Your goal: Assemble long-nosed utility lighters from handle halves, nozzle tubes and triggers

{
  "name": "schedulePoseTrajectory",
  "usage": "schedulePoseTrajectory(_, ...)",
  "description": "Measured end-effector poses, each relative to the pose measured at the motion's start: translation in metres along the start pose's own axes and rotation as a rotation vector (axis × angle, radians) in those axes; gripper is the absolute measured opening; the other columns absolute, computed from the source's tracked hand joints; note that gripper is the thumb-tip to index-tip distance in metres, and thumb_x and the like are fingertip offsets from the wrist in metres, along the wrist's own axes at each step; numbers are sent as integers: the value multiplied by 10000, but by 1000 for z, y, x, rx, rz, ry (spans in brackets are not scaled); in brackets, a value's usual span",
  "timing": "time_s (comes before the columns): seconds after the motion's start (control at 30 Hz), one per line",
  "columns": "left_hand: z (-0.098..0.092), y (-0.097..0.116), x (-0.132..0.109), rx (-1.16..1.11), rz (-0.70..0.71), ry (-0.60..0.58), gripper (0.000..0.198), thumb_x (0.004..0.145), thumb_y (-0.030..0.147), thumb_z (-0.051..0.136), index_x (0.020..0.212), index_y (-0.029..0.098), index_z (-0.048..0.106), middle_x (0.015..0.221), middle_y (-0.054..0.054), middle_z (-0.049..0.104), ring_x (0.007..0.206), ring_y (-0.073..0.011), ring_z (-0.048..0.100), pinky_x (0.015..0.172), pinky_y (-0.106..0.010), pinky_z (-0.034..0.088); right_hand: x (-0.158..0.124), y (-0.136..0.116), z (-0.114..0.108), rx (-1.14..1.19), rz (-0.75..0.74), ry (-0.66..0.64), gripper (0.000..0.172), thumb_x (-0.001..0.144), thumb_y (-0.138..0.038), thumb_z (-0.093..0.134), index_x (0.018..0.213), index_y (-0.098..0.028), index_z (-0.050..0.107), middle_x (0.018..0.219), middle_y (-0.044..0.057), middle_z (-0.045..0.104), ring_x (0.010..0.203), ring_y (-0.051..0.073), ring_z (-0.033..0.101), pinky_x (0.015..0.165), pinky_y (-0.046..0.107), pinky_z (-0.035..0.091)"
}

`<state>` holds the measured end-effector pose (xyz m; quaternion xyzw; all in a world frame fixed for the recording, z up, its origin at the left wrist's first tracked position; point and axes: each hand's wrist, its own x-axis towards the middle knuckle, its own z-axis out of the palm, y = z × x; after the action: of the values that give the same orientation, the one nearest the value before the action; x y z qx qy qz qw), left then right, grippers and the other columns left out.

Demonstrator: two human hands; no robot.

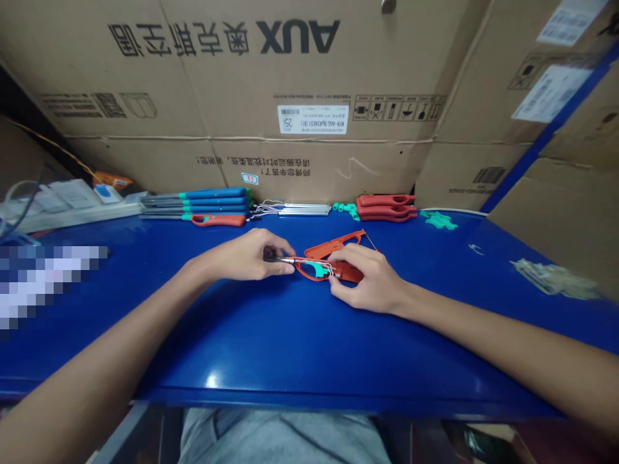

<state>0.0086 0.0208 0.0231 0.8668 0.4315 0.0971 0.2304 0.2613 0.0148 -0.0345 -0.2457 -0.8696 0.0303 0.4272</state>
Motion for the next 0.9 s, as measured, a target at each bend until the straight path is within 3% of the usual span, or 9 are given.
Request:
schedulePoseTrajectory(0.63,2,5,0,107,75,51,258,873,322,575,906,154,768,821,-55,757,647,-150,628,579,-231,420,3,1,2,-76,-66,63,94,858,-133,567,839,-174,650,781,42,721,676,163,616,671,304,480)
schedulePoseTrajectory(0.9,0,4,-1,116,63,74,265,858,344,589,890,157,774,755,-41,742,622,-145,616,554,-221,417,4,0,1,-95,-96,13,100,898,-144,545,882,-162,642,806,58,703,710,175,590,669,321,464)
